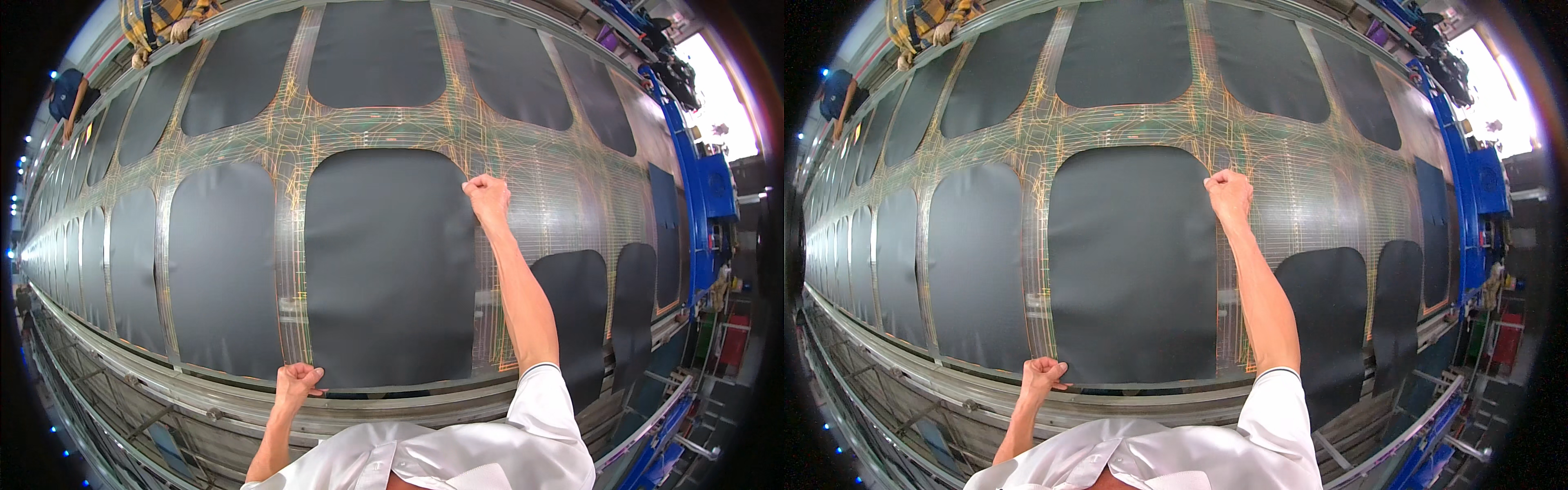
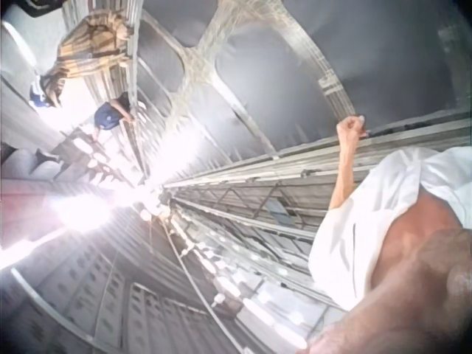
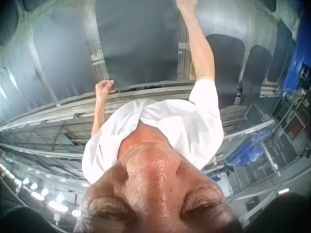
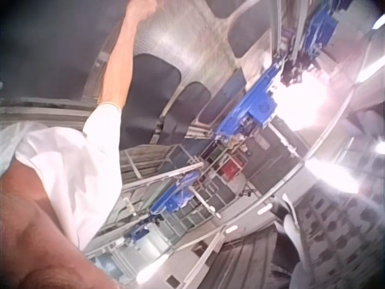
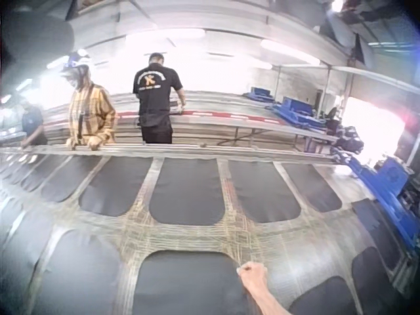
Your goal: The person repeatedly picks up dark grey rectangular sheets and applies them to a large curved surface marked with a grid pattern. They align the sheets with the grid lines and smooth them down with their hands to ensure adhesion.
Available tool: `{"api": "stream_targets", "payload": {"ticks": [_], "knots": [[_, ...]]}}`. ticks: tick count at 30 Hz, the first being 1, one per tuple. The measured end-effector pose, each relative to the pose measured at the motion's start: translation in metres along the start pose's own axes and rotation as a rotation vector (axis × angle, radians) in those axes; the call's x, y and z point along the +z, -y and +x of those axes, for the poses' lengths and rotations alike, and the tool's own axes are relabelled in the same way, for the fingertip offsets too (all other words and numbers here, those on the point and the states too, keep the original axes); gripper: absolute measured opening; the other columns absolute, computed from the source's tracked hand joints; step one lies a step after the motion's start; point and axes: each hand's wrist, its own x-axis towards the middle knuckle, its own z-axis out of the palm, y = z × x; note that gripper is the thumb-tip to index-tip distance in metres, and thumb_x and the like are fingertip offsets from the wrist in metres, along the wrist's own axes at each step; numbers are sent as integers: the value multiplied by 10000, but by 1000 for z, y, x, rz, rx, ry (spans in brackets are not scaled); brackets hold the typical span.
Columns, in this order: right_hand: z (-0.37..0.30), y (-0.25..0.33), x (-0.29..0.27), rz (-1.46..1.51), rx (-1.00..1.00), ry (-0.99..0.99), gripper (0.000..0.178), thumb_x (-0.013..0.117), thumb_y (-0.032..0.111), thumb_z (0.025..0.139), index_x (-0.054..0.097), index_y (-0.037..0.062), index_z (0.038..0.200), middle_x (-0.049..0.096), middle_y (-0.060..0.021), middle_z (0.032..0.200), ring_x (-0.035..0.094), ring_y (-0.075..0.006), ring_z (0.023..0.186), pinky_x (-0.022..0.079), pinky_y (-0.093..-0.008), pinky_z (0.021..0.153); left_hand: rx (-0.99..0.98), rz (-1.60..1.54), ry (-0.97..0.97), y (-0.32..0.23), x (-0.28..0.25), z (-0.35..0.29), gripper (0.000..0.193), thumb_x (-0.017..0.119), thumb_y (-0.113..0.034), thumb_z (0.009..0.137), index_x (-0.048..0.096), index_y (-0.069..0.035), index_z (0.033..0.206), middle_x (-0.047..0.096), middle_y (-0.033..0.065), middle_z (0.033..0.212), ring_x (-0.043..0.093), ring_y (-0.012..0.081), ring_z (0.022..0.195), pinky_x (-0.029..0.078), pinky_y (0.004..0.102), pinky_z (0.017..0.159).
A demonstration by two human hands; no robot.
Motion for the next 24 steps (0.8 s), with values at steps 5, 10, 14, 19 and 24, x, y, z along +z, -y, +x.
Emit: {"api": "stream_targets", "payload": {"ticks": [5,10,14,19,24], "knots": [[-2,8,-1,47,22,6,136,763,170,741,737,42,781,674,-48,670,603,-142,657,477,-330,662,-10,20,12,-2,-1,-1,189,713,-100,858,650,55,770,604,33,667,605,104,568,601,276,537],[1,6,-1,26,65,30,110,751,162,761,743,60,801,705,-76,735,651,-200,722,498,-349,728,-6,71,-16,-10,3,-4,202,714,-117,864,639,32,749,561,10,638,580,103,549,601,292,541],[1,10,-2,34,73,31,102,753,153,752,746,58,789,704,-70,731,644,-184,718,496,-346,728,-15,52,-3,-5,-1,-3,210,714,-123,863,654,59,779,595,28,672,594,97,577,599,269,553],[4,4,-2,60,62,22,114,762,142,742,728,36,769,656,-33,671,578,-135,648,467,-315,650,-6,36,17,-7,-2,-2,219,722,-136,861,655,57,782,607,35,681,608,103,588,598,270,554],[6,8,-6,68,96,69,123,748,151,742,731,33,772,691,-79,707,639,-187,710,491,-345,721,-32,39,23,-6,-3,0,223,735,-144,856,656,53,787,607,34,679,610,105,586,597,270,553]]}}
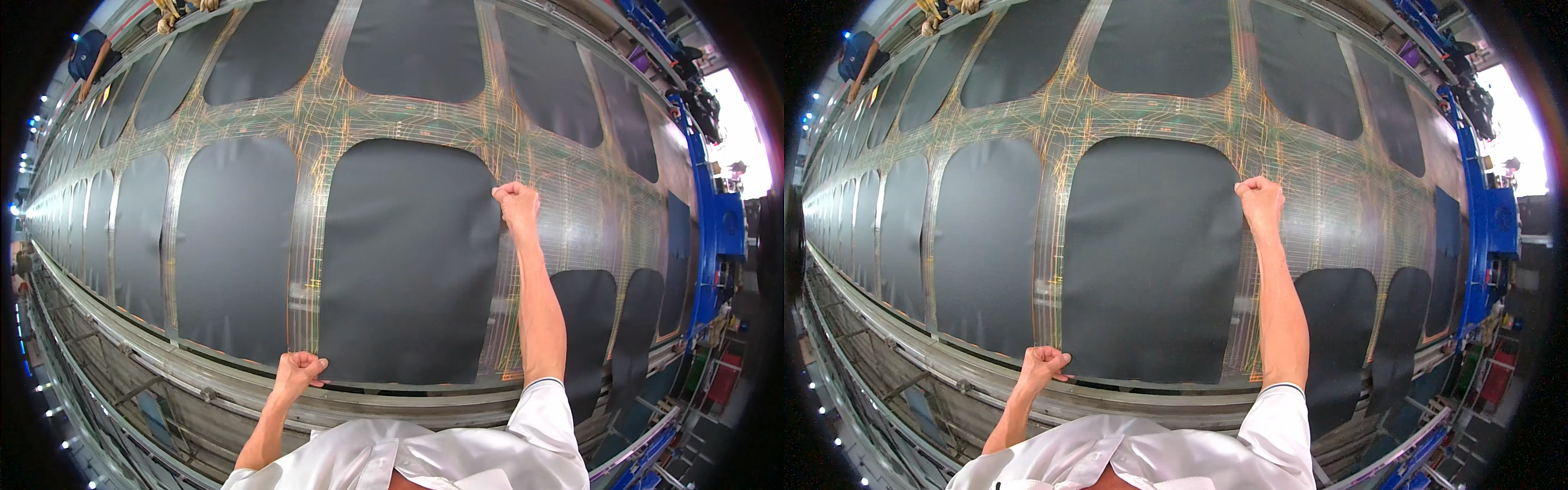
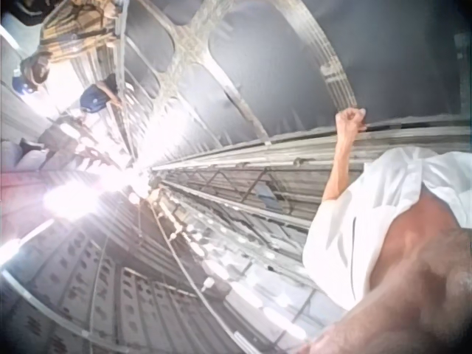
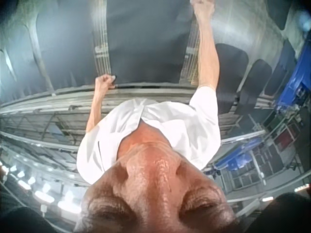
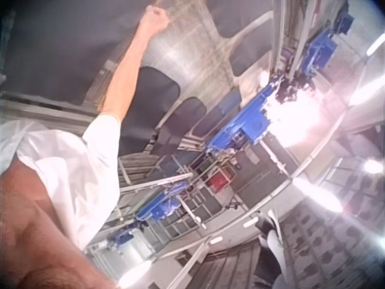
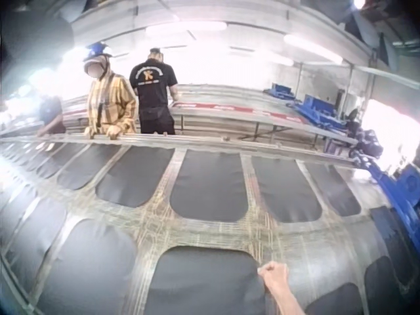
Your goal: The person repeatedly picks up dark grey rectangular sheets and applies them to a large curved surface marked with a grid pattern. They align the sheets with the grid lines and smooth them down with their hands to ensure adhesion.
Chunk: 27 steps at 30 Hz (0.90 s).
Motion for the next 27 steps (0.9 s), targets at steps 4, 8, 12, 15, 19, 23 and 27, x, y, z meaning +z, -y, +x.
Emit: {"api": "stream_targets", "payload": {"ticks": [4,8,12,15,19,23,27], "knots": [[-11,18,-6,-33,30,59,166,743,162,756,715,16,830,693,-102,768,648,-207,773,493,-370,738,3,4,-18,2,-1,-1,213,733,-137,855,661,50,782,606,32,676,609,104,586,599,275,551],[-29,12,9,-434,-325,-299,266,725,181,803,677,16,1005,683,-129,986,632,-272,941,479,-416,836,-18,-4,-19,1,0,0,199,733,-120,848,669,51,770,601,29,668,597,97,581,606,277,555],[-47,25,32,-354,-971,-171,402,686,224,859,605,27,1200,590,-147,1249,520,-338,1194,397,-468,1003,-46,10,-22,-2,-1,0,195,742,-119,840,675,39,748,597,24,666,584,90,596,612,292,563],[-53,31,61,-426,-1140,186,587,626,366,906,491,34,1371,438,-151,1455,340,-343,1395,272,-492,1143,-74,31,-28,-3,-2,1,196,748,-120,837,676,36,744,591,22,660,585,94,599,614,303,567],[-45,33,85,-537,-1163,281,699,524,500,935,411,15,1427,333,-157,1527,260,-353,1435,217,-499,1174,-109,5,-23,-5,-2,2,204,756,-119,830,669,35,727,592,26,656,587,101,592,615,307,567],[-35,39,95,-585,-1165,245,710,496,517,943,405,7,1427,311,-157,1538,254,-363,1434,210,-517,1173,-108,-36,-26,1,-3,3,200,761,-122,827,676,35,738,602,33,652,593,100,585,610,302,559],[-29,40,98,-576,-1161,245,717,487,526,942,405,4,1427,310,-155,1538,257,-361,1432,201,-523,1175,-114,-1,-36,4,-5,5,202,772,-131,816,682,36,746,613,39,651,595,102,572,599,291,548]]}}
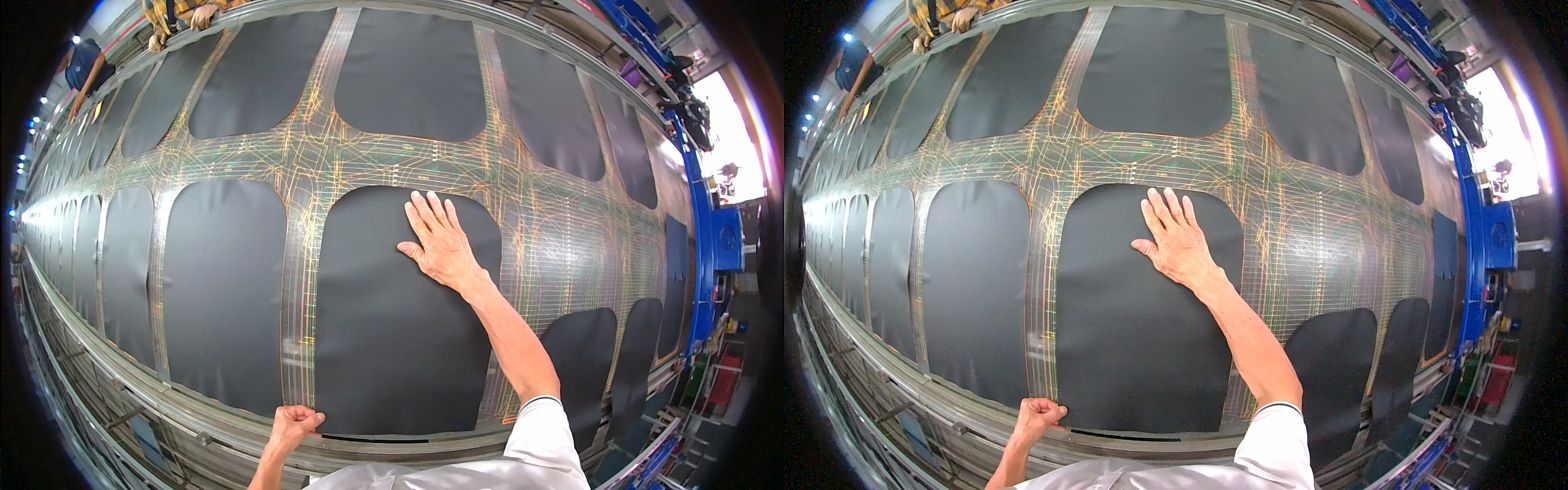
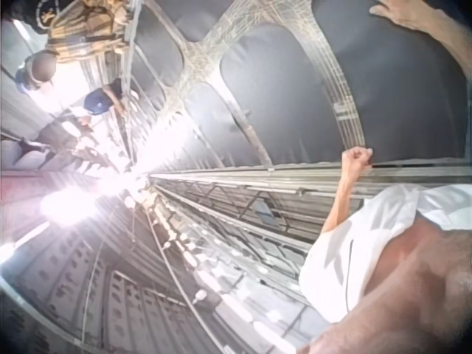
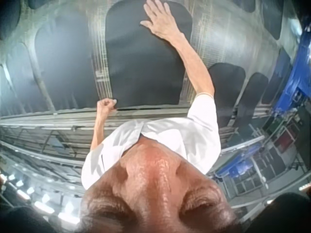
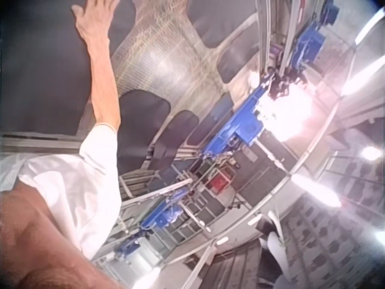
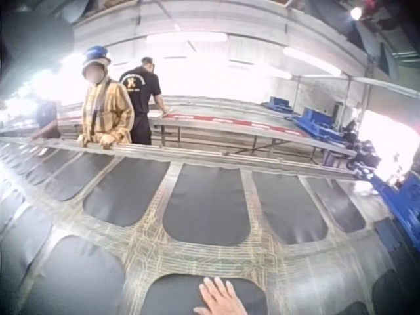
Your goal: The person repeatedly picks up dark grey rectangular sheets and applies them to a large curved surface marked with a grid pattern. They align the sheets with the grid lines and smooth them down with their hands to ensure adhesion.
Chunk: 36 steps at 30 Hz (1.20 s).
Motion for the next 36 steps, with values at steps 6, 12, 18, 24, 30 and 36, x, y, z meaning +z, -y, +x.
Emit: {"api": "stream_targets", "payload": {"ticks": [6,12,18,24,30,36], "knots": [[2,0,0,7,2,-4,714,495,525,938,415,1,1417,320,-155,1531,265,-359,1428,201,-527,1172,-21,-19,13,-3,0,1,207,776,-132,811,682,41,746,617,41,655,596,104,573,599,289,549],[7,4,5,7,-17,-7,722,475,540,942,414,-1,1415,318,-165,1529,263,-362,1428,205,-531,1169,-28,-9,14,-3,-2,1,214,777,-135,814,681,44,748,620,44,662,604,103,586,607,296,558],[15,17,11,33,-55,-25,720,471,539,944,416,-5,1412,323,-175,1522,264,-370,1426,209,-532,1166,-29,-23,26,-2,-3,3,212,775,-136,817,681,42,749,616,37,654,606,102,585,612,301,559],[11,22,7,94,-18,-77,665,523,482,942,454,-9,1385,370,-185,1494,293,-362,1416,220,-511,1168,-47,-21,22,-2,-2,2,207,772,-129,819,680,42,748,615,36,656,599,101,576,610,301,551],[-4,-6,-8,59,5,-171,623,562,435,931,486,-17,1352,408,-182,1471,323,-360,1403,236,-499,1166,-47,-28,38,-5,-2,2,202,771,-124,821,681,40,745,613,34,661,601,104,586,610,302,553],[-21,9,-15,103,-225,44,641,542,488,923,498,13,1351,410,-177,1470,334,-357,1398,248,-499,1163,-44,-29,38,-4,-3,2,203,771,-130,821,683,38,748,617,38,665,604,103,593,612,304,557]]}}
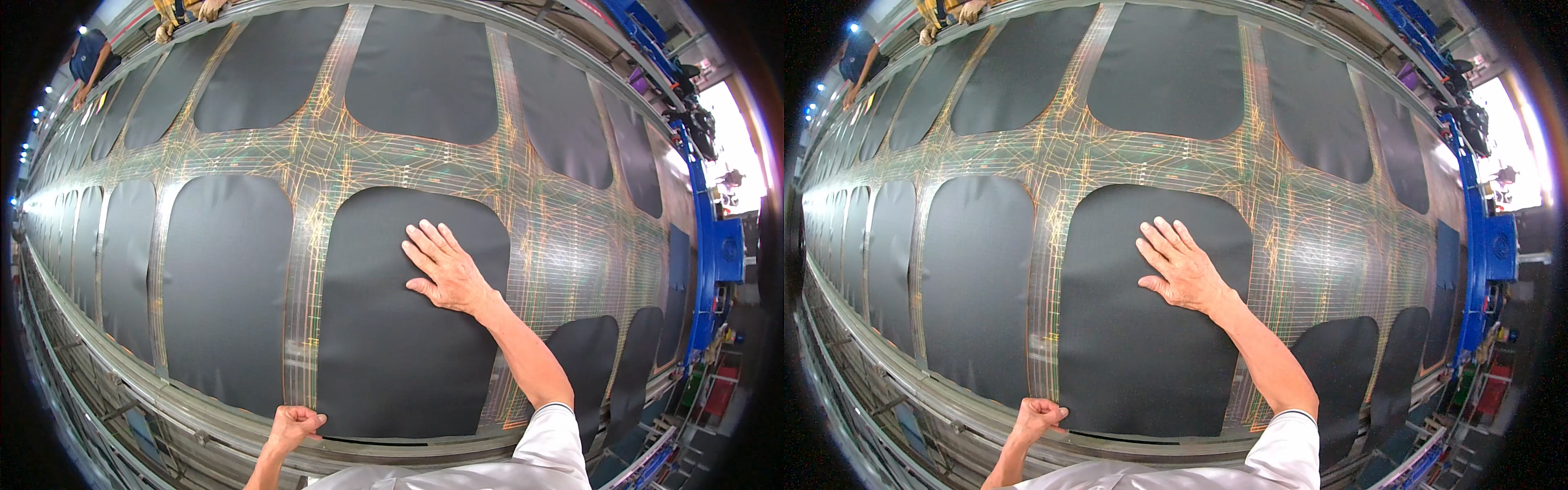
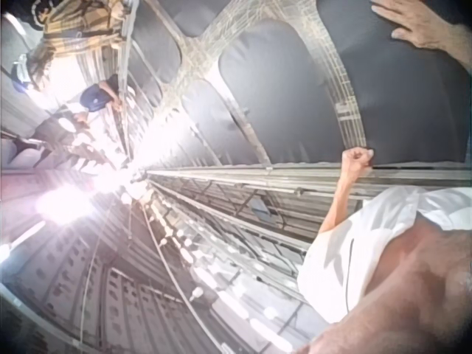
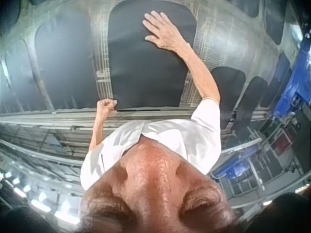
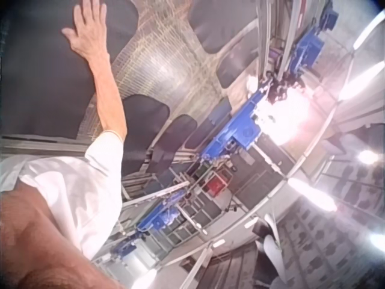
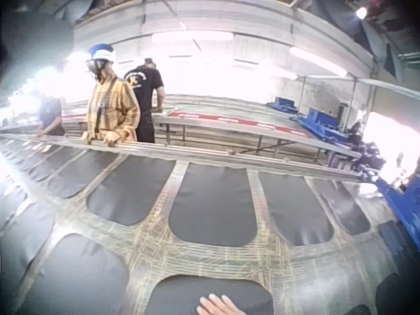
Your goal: The person repeatedly picks up dark grey rectangular sheets and applies them to a large curved surface marked with a grid pattern. They align the sheets with the grid lines and smooth them down with their hands to ensure adhesion.
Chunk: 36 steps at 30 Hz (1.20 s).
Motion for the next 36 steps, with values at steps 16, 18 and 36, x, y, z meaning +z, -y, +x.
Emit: {"api": "stream_targets", "payload": {"ticks": [16,18,36], "knots": [[37,-66,3,33,365,-362,243,647,79,851,675,22,1086,540,-138,1329,363,-363,1364,282,-475,1149,-2,4,2,0,-1,0,199,769,-134,826,688,35,758,624,40,658,615,109,582,610,299,546],[40,-67,4,63,378,-352,195,653,69,839,682,13,1023,544,-143,1324,364,-364,1364,290,-473,1143,-2,9,2,-1,0,0,199,768,-134,827,688,34,760,625,40,658,617,110,585,610,301,545],[58,-73,3,184,456,-380,27,654,43,741,640,24,752,587,-119,1187,489,-315,1186,321,-460,1034,-10,8,5,-4,0,0,206,772,-144,828,687,29,755,626,35,656,616,108,585,608,294,550]]}}
